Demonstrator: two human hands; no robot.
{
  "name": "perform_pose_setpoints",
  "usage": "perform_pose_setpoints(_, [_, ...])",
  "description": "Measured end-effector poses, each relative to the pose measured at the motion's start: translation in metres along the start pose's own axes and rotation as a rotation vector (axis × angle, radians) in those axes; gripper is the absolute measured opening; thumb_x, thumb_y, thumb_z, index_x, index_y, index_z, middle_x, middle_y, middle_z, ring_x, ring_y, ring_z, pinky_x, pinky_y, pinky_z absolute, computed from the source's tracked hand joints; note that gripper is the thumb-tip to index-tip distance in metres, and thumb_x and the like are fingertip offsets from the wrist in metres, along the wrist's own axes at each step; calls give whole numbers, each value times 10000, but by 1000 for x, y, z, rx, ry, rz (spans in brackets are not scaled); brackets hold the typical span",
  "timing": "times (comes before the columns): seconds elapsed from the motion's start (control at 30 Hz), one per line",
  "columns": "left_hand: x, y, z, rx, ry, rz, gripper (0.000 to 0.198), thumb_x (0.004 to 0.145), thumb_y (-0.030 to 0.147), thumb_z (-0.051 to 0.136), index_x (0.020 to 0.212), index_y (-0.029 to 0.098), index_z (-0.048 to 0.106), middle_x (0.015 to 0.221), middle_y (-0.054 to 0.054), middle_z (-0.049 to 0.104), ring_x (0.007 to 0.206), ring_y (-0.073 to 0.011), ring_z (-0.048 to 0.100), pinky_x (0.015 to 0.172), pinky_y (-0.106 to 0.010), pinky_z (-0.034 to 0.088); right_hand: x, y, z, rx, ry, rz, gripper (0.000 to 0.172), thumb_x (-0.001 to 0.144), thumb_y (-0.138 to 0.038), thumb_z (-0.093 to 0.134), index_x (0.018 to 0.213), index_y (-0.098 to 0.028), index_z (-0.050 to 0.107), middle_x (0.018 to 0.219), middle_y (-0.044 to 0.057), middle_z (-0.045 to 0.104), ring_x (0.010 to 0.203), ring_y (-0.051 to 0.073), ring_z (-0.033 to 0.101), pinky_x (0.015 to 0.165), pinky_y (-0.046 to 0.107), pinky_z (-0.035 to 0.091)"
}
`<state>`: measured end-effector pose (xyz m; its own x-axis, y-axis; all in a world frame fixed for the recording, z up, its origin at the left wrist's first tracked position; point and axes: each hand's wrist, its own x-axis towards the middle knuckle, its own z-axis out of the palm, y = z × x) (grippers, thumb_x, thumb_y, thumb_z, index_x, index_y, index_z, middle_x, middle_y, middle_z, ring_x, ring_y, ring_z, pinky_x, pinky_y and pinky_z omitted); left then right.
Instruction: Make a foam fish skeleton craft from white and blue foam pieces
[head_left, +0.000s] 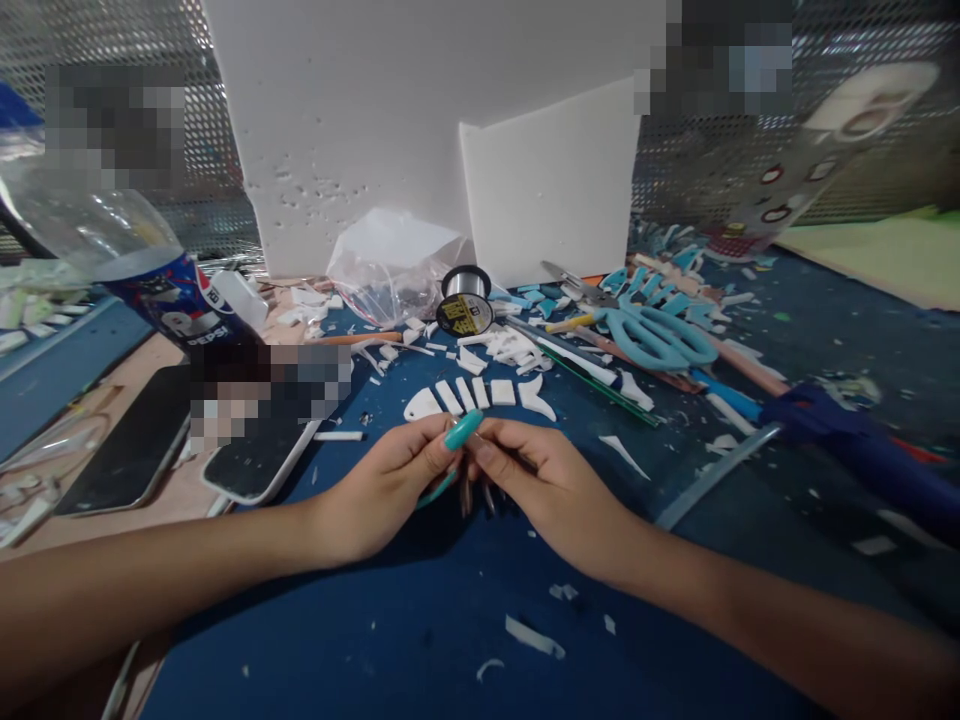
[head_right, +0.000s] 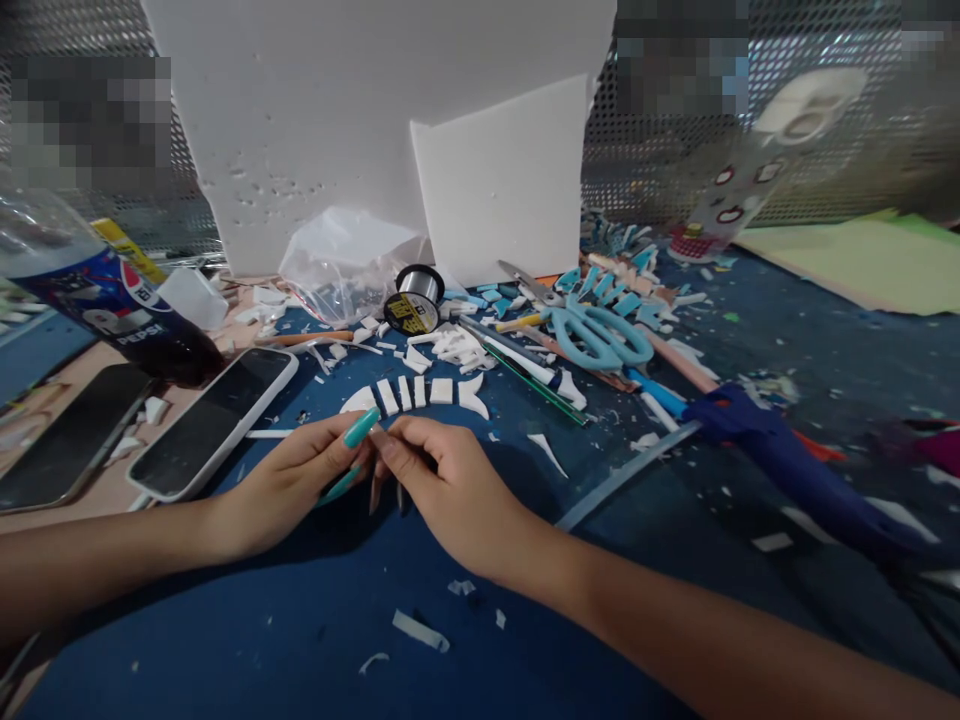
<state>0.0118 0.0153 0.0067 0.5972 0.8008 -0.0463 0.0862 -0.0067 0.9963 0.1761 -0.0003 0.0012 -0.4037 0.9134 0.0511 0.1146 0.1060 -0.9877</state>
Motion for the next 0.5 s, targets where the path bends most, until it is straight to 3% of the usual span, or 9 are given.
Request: perform_pose_setpoints(0.5, [0,-1,-1,-70,40,-2,390,847,527,450,698,166,447,607,51,377,530,-74,312,507,-212,282,1,0,-2,39,20,-20,307,910,-309,447,654,-169,543,632,-5,536,593,102,510,582,233,398])
